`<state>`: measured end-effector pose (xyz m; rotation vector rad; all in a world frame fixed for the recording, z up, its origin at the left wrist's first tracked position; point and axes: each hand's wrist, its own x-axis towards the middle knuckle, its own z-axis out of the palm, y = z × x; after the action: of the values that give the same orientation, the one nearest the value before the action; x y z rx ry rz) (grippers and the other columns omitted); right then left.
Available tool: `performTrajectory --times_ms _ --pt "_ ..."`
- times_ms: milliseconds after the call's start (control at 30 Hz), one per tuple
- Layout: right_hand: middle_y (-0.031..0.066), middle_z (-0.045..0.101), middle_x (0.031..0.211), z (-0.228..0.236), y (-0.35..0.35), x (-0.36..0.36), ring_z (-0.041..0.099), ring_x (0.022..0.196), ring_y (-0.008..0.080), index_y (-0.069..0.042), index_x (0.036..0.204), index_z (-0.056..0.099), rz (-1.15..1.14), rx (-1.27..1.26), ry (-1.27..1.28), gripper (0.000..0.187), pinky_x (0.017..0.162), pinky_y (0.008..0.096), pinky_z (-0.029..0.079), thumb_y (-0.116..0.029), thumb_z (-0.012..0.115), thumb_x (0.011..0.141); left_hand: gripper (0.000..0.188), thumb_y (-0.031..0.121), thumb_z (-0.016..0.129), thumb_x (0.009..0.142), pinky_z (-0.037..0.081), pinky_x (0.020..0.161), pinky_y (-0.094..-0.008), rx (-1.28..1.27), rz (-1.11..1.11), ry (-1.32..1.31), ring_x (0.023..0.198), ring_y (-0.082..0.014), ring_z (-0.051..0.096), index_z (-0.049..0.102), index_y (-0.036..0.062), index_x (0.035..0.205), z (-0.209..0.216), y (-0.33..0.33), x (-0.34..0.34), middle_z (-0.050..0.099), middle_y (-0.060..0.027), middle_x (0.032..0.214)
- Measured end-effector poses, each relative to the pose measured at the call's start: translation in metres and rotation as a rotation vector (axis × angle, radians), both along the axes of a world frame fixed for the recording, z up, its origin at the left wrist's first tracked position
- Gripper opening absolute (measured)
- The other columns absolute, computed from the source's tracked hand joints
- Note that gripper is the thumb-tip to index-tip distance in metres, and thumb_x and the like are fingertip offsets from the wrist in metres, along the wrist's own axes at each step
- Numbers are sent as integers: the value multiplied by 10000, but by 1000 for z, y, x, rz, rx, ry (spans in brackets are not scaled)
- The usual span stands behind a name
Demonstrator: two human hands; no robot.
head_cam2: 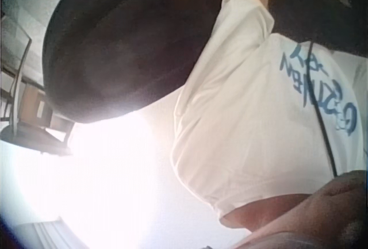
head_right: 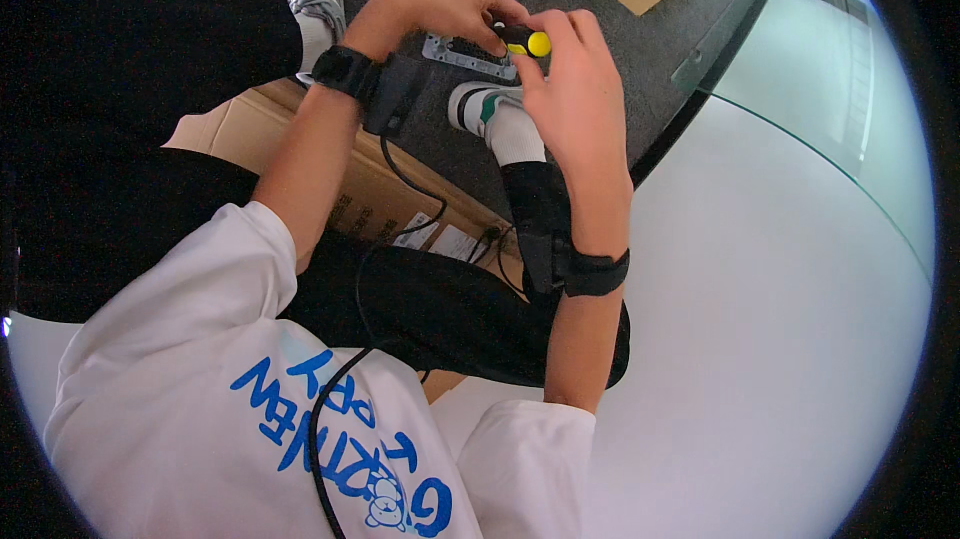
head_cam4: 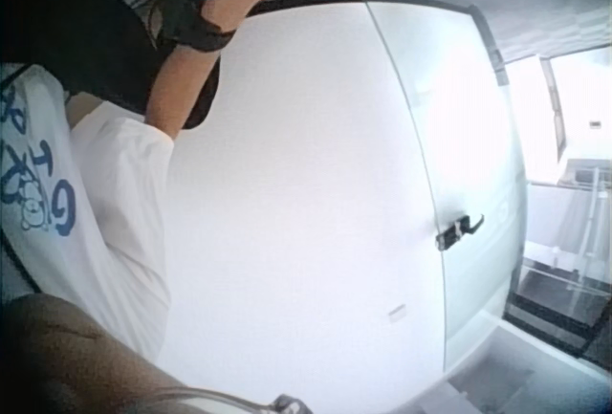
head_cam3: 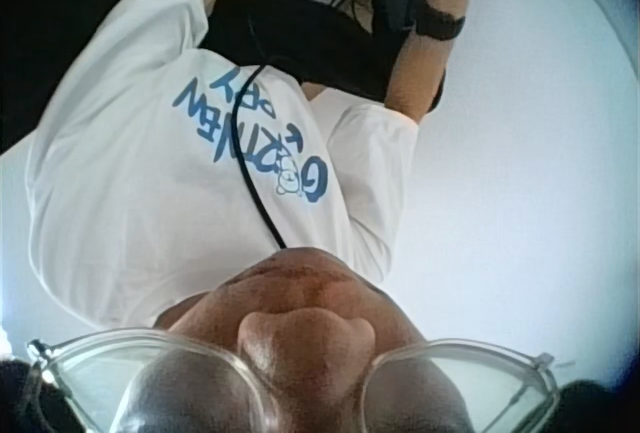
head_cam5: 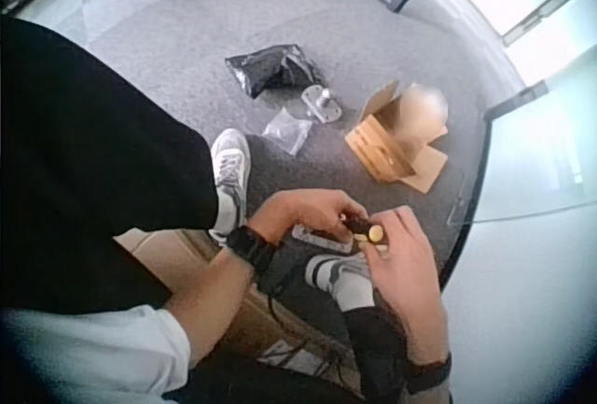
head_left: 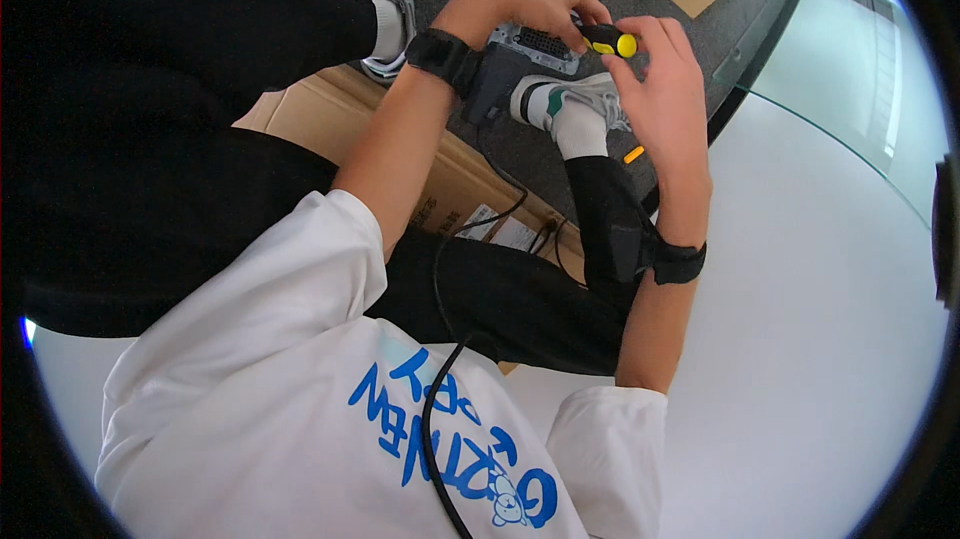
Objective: The person uses a screwdriver to secure a small electrical component to a metal plate, then retrieves a strip of pins and places a small plastic bag on the ground.
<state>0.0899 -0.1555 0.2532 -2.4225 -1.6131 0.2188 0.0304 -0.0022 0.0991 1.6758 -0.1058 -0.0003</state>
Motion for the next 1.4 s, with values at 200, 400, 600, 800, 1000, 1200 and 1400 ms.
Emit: performTrajectory --times_ms 200,400,600,800,1000,1200,1400 --pt "149 628 956 12 16 -6 663 916 365 -42 1020 635 -199 -275 21 296 773 433 540 -258 753 855 506 79 739 846 482 952 -327 -2 -79 31 999 -164 628 611 44 1335 1 -2 0 704 -73 1112" --pt "142 648 984 5 6 -5 668 933 363 -44 1010 647 -107 -99 -41 255 787 428 543 -213 754 852 505 88 752 838 491 913 -309 14 -55 86 962 -151 630 621 38 1323 0 2 3 714 -57 1074" --pt "123 653 972 -5 0 1 670 919 356 -55 1003 659 76 57 -84 248 788 425 543 -238 747 860 490 145 778 816 489 848 -312 31 35 25 896 -151 625 661 49 1282 5 0 -4 712 -50 1038" --pt "114 648 963 11 15 -12 669 906 350 -54 991 663 -283 -296 -155 232 783 420 544 -234 740 867 481 109 761 847 493 953 -311 85 16 1 1020 -149 639 638 26 1305 10 5 -5 710 -66 1126" --pt "122 657 961 -4 2 4 679 875 359 -71 1015 682 82 28 -72 284 755 428 557 -339 692 921 524 210 788 813 488 961 -347 -6 16 16 1030 -216 648 655 55 1296 -3 7 -3 707 -88 1157" --pt "147 645 1060 12 24 -7 673 949 364 -65 1044 687 -281 -353 -77 273 791 414 554 -265 742 866 545 205 800 800 493 980 -333 41 55 -57 1052 -221 667 656 55 1304 -5 3 -1 717 -104 1157" --pt "201 714 852 -7 9 11 706 811 400 -57 993 709 143 76 -184 321 730 440 576 -363 711 899 505 140 761 865 513 960 -338 44 86 -30 1028 -190 662 621 21 1335 -11 8 0 710 -100 1156"
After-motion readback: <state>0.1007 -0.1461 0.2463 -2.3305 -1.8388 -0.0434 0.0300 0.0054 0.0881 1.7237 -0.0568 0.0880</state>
